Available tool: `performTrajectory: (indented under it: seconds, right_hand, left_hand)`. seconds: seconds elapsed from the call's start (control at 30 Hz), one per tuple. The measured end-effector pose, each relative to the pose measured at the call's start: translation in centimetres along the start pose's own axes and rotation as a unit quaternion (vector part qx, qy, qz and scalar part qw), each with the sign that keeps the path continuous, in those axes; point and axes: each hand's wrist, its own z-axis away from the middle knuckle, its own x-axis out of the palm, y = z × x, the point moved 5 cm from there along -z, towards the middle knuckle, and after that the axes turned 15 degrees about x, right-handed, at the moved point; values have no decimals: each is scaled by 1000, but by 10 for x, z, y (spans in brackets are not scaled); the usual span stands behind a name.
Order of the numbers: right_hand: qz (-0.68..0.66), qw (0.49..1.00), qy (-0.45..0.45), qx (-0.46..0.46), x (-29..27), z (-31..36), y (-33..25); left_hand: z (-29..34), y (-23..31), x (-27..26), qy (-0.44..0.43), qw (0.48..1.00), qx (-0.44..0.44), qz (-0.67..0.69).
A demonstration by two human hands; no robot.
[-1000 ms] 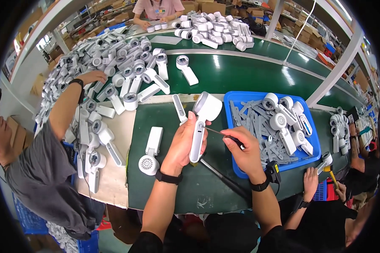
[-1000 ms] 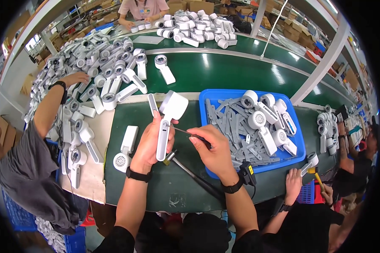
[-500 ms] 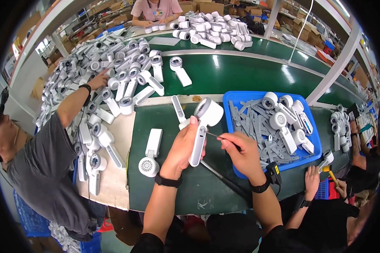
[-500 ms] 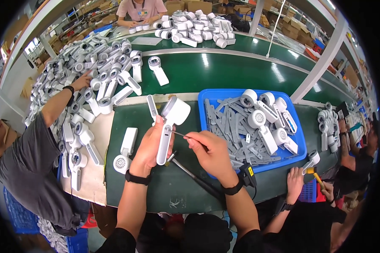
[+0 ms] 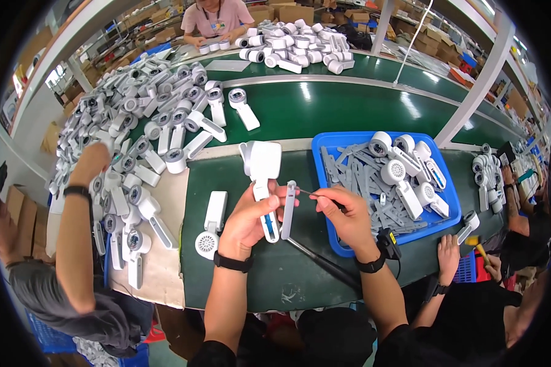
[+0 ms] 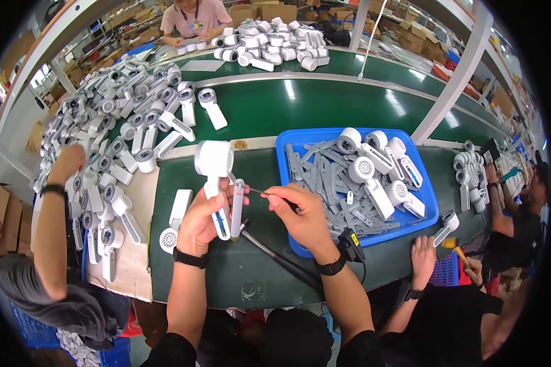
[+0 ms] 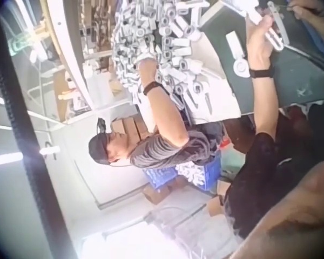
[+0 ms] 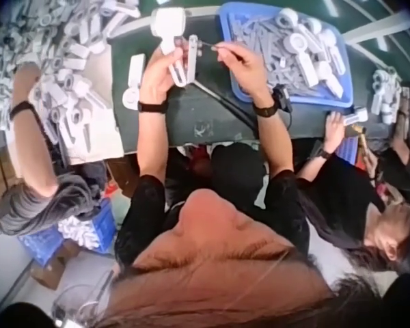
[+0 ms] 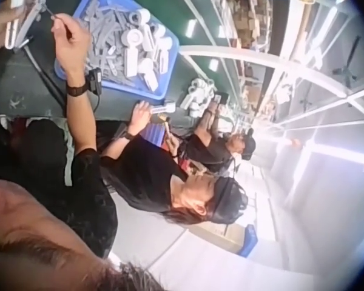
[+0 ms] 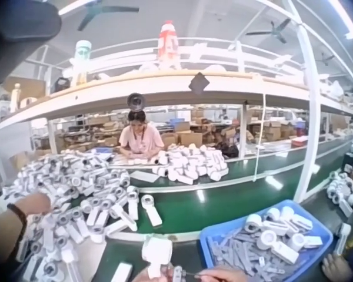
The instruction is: The person picks up a fan handle and a grey plastic strip, fits the strip into the handle, and taps it into place with a mallet. They then attach a fan head to the handle and use a screwdriver to secure the components together.
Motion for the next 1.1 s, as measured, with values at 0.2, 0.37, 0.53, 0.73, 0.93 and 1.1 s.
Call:
performTrajectory:
  seconds: [0.2, 0.37, 0.53, 0.73, 0.93, 1.1]
  right_hand:
    - [-18, 999, -26, 15, 2, -3, 1]
    - [145, 976, 21, -161, -5, -8, -6]
    - [-64, 995, -45, 60, -10, 1, 13]
    - [-32, 977, -143, 158, 33, 12, -16]
    - [-58, 973, -70, 210, 17, 37, -35]
    - [41, 975, -4, 216, 24, 59, -27]
  left_hand:
    - [5, -5, -8, 11, 998, -50, -37]
    - [6, 0, -7, 13, 999, -14, 27]
    - [-1, 0, -3, 37, 999, -14, 1]
    - [8, 0, 0, 19, 999, -9, -43]
    - [6, 4, 24, 5, 997, 15, -70]
    - [7, -10, 36, -60, 995, -11, -82]
